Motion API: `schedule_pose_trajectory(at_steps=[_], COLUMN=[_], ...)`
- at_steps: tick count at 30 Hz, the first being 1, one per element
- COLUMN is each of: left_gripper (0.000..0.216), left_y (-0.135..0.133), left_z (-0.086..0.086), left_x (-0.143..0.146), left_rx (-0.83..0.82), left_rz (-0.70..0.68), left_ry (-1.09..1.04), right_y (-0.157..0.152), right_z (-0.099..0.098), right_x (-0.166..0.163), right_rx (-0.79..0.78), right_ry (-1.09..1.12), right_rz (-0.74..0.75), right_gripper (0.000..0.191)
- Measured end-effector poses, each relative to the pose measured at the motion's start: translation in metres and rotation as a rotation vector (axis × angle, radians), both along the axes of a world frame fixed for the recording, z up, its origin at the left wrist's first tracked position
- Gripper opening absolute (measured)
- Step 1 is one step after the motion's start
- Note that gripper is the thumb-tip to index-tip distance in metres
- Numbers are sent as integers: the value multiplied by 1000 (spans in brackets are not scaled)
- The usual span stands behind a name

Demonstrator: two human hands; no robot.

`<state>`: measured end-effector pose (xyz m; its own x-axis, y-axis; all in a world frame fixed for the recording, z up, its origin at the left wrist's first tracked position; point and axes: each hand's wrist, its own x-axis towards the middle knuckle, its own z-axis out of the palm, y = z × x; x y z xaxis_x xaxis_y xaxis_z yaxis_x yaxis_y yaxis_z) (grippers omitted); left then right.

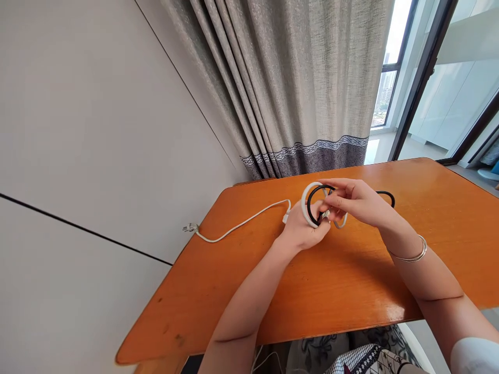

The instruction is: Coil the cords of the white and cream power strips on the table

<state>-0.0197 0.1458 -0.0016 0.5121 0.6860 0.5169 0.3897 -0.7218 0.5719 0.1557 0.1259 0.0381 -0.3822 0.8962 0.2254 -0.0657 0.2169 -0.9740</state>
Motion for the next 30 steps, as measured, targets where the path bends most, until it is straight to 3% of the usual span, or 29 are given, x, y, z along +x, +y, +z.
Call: schedule_pose_trajectory(at_steps=[4,6,12,15,18,21,25,30], left_gripper=[12,15,31,40,41,39,34,21], left_y=[-2,-2,2,3,5,6,3,-5], left_z=[4,3,0,-1,-3,-2,3,2], left_x=[0,-1,-4,-6,-8,-11,-14,-7], left_rx=[29,11,-89,-105,-206,-336,-390,-306], left_rz=[-4,-8,-27,-30,-119,-231,-278,-98], left_ry=[97,83,-18,55,30,-18,-43,24], right_y=[2,2,3,2,1,1,2,4], right_z=[2,4,5,2,-4,-12,-18,-14], right_x=[12,13,7,-2,-13,-23,-29,-27], right_rx=[297,400,432,339,172,62,95,105], right_ry=[-315,-418,-545,-441,-232,-43,49,211], right_rz=[-220,-291,-277,-167,-54,-52,-122,-215], right_gripper=[17,21,32,32,32,37,39,40])
